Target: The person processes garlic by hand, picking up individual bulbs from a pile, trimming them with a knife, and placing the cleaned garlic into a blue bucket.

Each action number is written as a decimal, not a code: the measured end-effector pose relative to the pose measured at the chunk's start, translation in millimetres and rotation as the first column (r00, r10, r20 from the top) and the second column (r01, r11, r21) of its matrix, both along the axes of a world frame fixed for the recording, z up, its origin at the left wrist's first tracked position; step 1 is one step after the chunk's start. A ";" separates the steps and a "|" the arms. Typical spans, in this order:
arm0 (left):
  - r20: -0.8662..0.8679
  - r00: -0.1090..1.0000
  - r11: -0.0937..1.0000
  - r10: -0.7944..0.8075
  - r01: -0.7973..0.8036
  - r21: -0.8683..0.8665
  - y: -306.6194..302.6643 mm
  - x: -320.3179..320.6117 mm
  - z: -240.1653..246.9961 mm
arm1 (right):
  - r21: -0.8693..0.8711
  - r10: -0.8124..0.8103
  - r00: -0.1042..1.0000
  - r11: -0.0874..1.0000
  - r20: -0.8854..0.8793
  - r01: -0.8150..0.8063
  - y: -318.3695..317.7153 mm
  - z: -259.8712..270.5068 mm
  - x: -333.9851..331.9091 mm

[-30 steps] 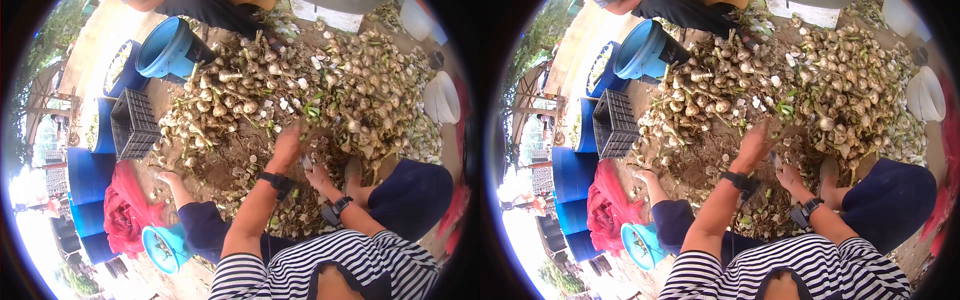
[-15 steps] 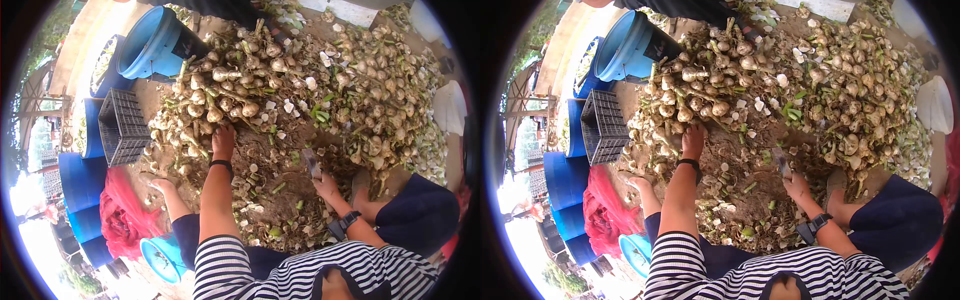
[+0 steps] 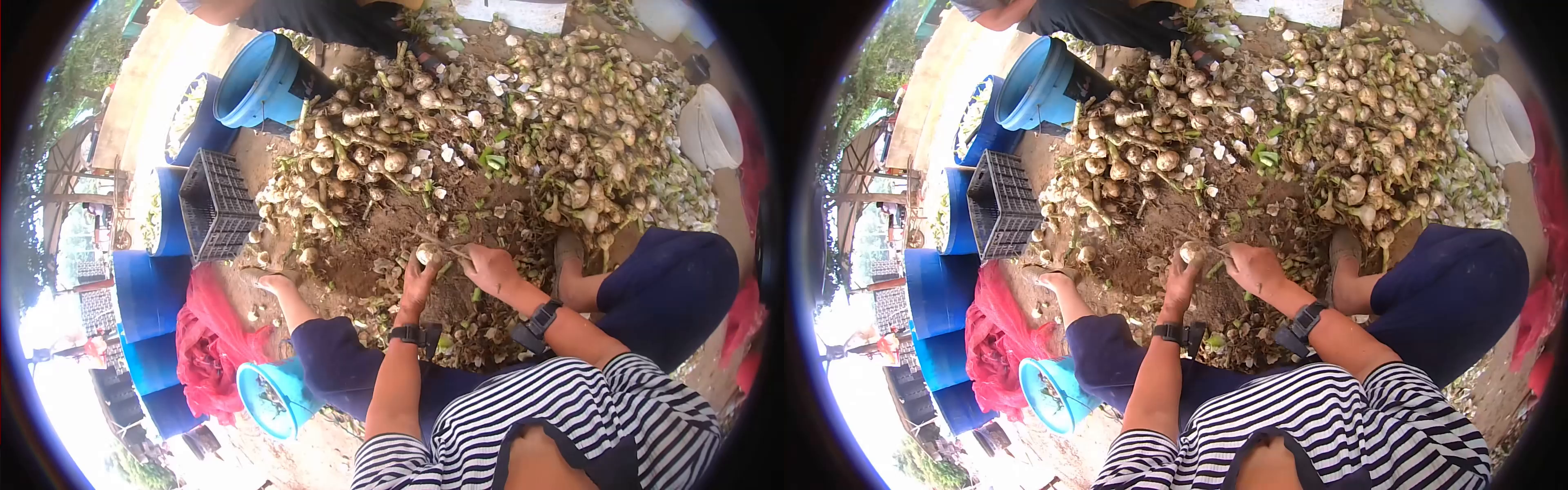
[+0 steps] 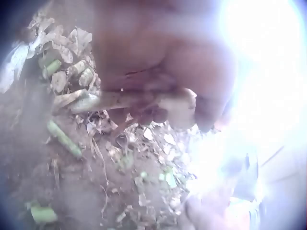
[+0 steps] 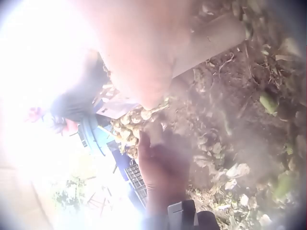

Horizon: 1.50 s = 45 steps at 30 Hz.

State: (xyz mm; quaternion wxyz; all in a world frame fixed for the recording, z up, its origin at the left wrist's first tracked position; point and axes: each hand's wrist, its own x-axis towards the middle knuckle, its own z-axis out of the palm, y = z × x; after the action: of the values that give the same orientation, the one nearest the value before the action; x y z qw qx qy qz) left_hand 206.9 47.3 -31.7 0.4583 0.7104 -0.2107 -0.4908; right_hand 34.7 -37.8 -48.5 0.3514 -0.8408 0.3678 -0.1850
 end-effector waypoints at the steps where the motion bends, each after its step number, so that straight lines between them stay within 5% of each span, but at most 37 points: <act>1: 0.126 0.986 0.994 -0.105 0.104 0.018 7.3 2.4 -9.9 | -0.105 0.027 0.998 0.994 0.057 -0.021 4.0 3.9 2.5; 3: 0.360 0.881 0.952 -0.307 0.291 0.098 12.6 5.1 -10.7 | -0.231 0.103 0.989 0.970 0.102 -0.077 8.3 27.5 1.7; 4: 0.406 0.893 0.958 -0.194 0.262 -0.119 20.3 -3.3 -12.8 | -0.277 0.132 0.986 0.956 0.098 -0.100 11.6 31.4 0.3; 11: 0.278 0.946 0.952 -0.167 0.228 -0.205 35.7 -37.0 53.3 | -0.412 0.121 0.988 0.908 0.095 -0.072 19.1 21.8 -11.0; 13: 0.134 0.960 0.925 -0.247 0.275 -0.260 31.2 -61.8 106.0 | -0.011 0.015 0.882 1.000 -0.472 -0.023 -8.6 -39.9 -36.3; 14: 0.431 0.859 0.849 -0.277 0.429 -0.310 30.6 -57.2 107.7 | 0.049 -0.011 0.905 0.998 -0.424 0.036 -8.3 -37.4 -35.9; 17: 0.503 0.799 0.795 -0.330 0.522 -0.308 21.1 -38.3 117.6 | 0.130 -0.083 0.944 0.983 -0.319 0.130 -22.6 -23.1 -52.7; 18: 0.887 0.365 0.812 -0.282 0.583 0.018 24.6 -30.3 126.6 | 0.122 -0.072 0.960 0.987 -0.270 0.108 -15.8 -13.3 -44.5; 19: 0.883 0.348 0.848 -0.317 0.520 0.099 28.7 -24.4 129.5 | 0.112 -0.057 0.975 0.990 -0.215 0.083 -10.7 -2.8 -36.6; 21: 0.713 0.669 0.929 -0.211 0.364 -0.068 42.3 -6.2 98.0 | 0.139 -0.029 0.986 0.989 -0.162 0.052 -4.8 24.0 -31.1; 22: 0.450 0.890 0.965 -0.074 0.177 -0.192 48.5 -4.9 79.8 | 0.131 -0.023 0.991 0.991 -0.132 0.040 -2.6 40.0 -26.6; 23: 0.125 0.989 0.968 0.076 -0.043 -0.246 53.5 -7.2 61.7 | 0.123 -0.017 0.994 0.992 -0.105 0.030 -0.6 50.9 -20.5; 24: -0.106 0.981 0.959 0.164 -0.184 -0.215 56.4 -7.5 50.5 | 0.063 -0.050 0.999 0.997 -0.010 0.050 -0.3 61.0 -11.8; 27: -0.348 0.863 0.864 0.366 -0.454 -0.216 53.6 -18.7 21.7 | -0.084 -0.068 0.940 0.991 0.335 0.102 -4.4 118.2 -3.2; 28: -0.360 0.866 0.864 0.346 -0.444 -0.238 47.7 -22.9 23.2 | -0.102 -0.063 0.889 0.987 0.454 0.122 -5.4 127.2 -0.2; 31: -0.375 0.887 0.884 0.270 -0.382 -0.269 31.5 -33.5 40.4 | -0.279 -0.001 0.985 0.959 0.171 0.050 -11.5 69.5 -1.3; 32: -0.317 0.921 0.905 0.229 -0.321 -0.280 23.3 -39.5 60.0 | -0.069 0.023 0.981 0.997 -0.195 -0.037 -16.4 16.8 -16.9; 33: -0.311 0.932 0.910 0.185 -0.282 -0.304 14.3 -37.4 66.9 | 0.199 -0.014 0.933 0.976 -0.359 0.091 -19.0 1.4 -38.3; 35: -0.303 0.944 0.912 0.127 -0.232 -0.339 2.7 -32.8 73.0 | 0.419 0.010 0.882 0.882 -0.471 0.214 -23.9 -28.9 -50.3; 36: -0.116 0.989 0.946 0.095 -0.126 -0.300 -13.2 -34.9 82.3 | 0.422 0.014 0.901 0.886 -0.433 0.189 -16.2 -47.8 -47.1; 38: -0.020 0.983 0.932 -0.182 0.166 -0.323 -52.9 -49.0 93.7 | 0.480 0.072 0.904 0.863 -0.421 0.155 -17.4 -58.9 -34.0; 41: 0.201 0.854 0.715 -0.479 0.513 -0.474 -111.0 -79.6 84.3 | 0.264 -0.106 0.992 0.957 -0.068 0.121 -0.5 -87.8 -31.3; 42: 0.274 0.848 0.768 -0.453 0.527 -0.363 -126.6 -67.0 68.6 | 0.251 -0.112 0.994 0.961 -0.013 0.112 -0.2 -81.4 -32.7; 43: 0.347 0.832 0.814 -0.433 0.527 -0.246 -138.5 -52.8 50.8 | 0.428 -0.103 0.987 0.891 -0.125 0.147 -9.3 -77.6 -31.5; 45: 0.571 0.812 0.968 -0.121 0.225 -0.114 -143.9 -0.6 -18.8 | 0.618 -0.081 0.963 0.753 -0.256 0.227 -19.8 -79.1 -26.8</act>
State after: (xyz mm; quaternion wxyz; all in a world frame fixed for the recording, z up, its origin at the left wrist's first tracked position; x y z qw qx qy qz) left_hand 206.3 -96.5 -50.5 0.3905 0.7573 -0.4420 -0.2803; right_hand 7.9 -57.7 -127.6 0.5594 -0.6513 0.5126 0.0147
